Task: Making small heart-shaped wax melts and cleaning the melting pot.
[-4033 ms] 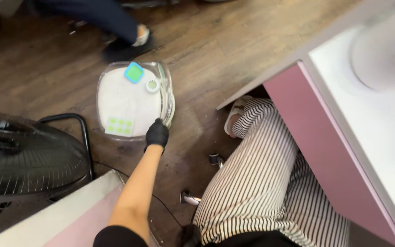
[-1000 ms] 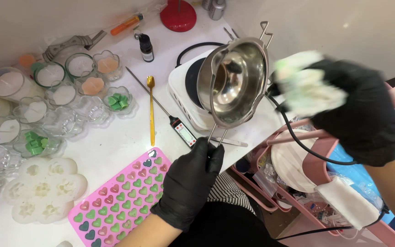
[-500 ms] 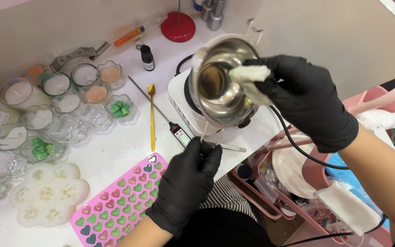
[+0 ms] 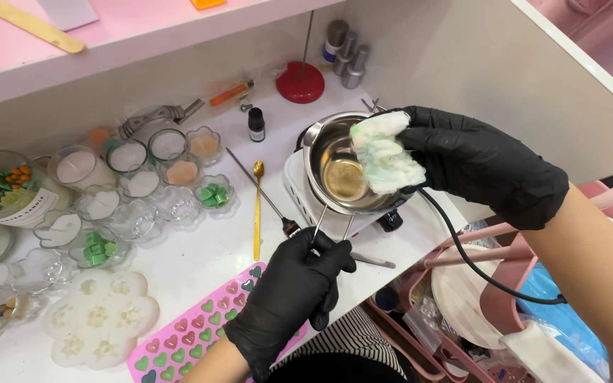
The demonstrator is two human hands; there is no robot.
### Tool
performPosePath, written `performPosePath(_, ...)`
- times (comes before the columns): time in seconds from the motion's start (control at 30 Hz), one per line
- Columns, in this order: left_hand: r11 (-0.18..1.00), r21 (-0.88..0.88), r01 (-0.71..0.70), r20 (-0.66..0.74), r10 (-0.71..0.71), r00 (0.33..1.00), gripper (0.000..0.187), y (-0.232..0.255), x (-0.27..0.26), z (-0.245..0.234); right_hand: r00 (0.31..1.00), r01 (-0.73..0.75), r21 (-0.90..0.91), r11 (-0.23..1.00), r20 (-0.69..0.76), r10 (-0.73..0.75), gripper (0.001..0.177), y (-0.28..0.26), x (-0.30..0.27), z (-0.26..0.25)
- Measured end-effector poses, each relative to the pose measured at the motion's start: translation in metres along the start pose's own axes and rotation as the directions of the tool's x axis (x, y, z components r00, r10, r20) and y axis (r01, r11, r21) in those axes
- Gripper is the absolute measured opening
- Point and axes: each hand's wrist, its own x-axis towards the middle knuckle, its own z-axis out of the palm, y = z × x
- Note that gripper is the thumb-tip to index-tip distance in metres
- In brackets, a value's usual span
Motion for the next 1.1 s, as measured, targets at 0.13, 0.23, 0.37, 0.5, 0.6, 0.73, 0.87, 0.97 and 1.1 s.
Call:
performPosePath(0.13,0.999,-0.041,0.003,0.04,-0.001,0.999,0.032,-0.003,0.002,-0.004,0.976,-0.049,-0.088,0.995,-0.215,0.029,0.043,0.001,0.011,0.004)
performPosePath(0.23,0.998,-0.054,0.013,0.05,-0.011,0.999,0.031,-0.002,0.001,-0.006,0.97,0.18,-0.461,0.869,-0.061,-0.234,0.041,-0.001,0.022,0.019)
performPosePath(0.37,0.994,-0.111,0.015,0.045,-0.01,0.999,0.026,-0.007,0.004,-0.005,0.907,0.214,-0.919,0.33,0.061,-0.416,0.04,-0.003,0.028,0.028)
performPosePath(0.5,0.991,-0.127,0.039,0.05,-0.033,0.998,0.024,-0.01,0.003,-0.007,0.858,0.306,-0.952,0.027,0.264,-0.441,0.025,0.001,0.035,0.037)
performPosePath(0.6,0.987,-0.149,-0.055,0.057,0.064,0.996,0.025,-0.016,0.007,-0.006,0.811,0.42,-0.905,-0.064,0.406,-0.421,0.026,0.014,0.041,0.032)
performPosePath(0.73,0.99,-0.137,-0.029,0.045,0.036,0.998,0.023,-0.014,0.006,-0.007,0.888,0.451,-0.892,0.034,0.445,-0.114,0.028,0.01,0.052,0.022)
performPosePath(0.87,0.996,-0.084,-0.014,0.037,0.017,0.999,0.024,-0.013,0.005,-0.006,0.878,0.455,-0.88,0.137,0.418,-0.232,0.034,0.001,0.061,0.026)
performPosePath(0.97,0.998,-0.004,-0.061,0.012,0.061,0.998,0.025,-0.018,0.007,-0.007,0.988,-0.05,-0.829,0.557,0.039,0.147,0.024,0.022,0.07,0.03)
performPosePath(1.1,0.996,-0.006,-0.083,-0.003,0.083,0.997,0.024,-0.02,0.008,-0.006,0.92,-0.387,-0.66,0.644,-0.233,0.315,0.022,0.022,0.076,0.047)
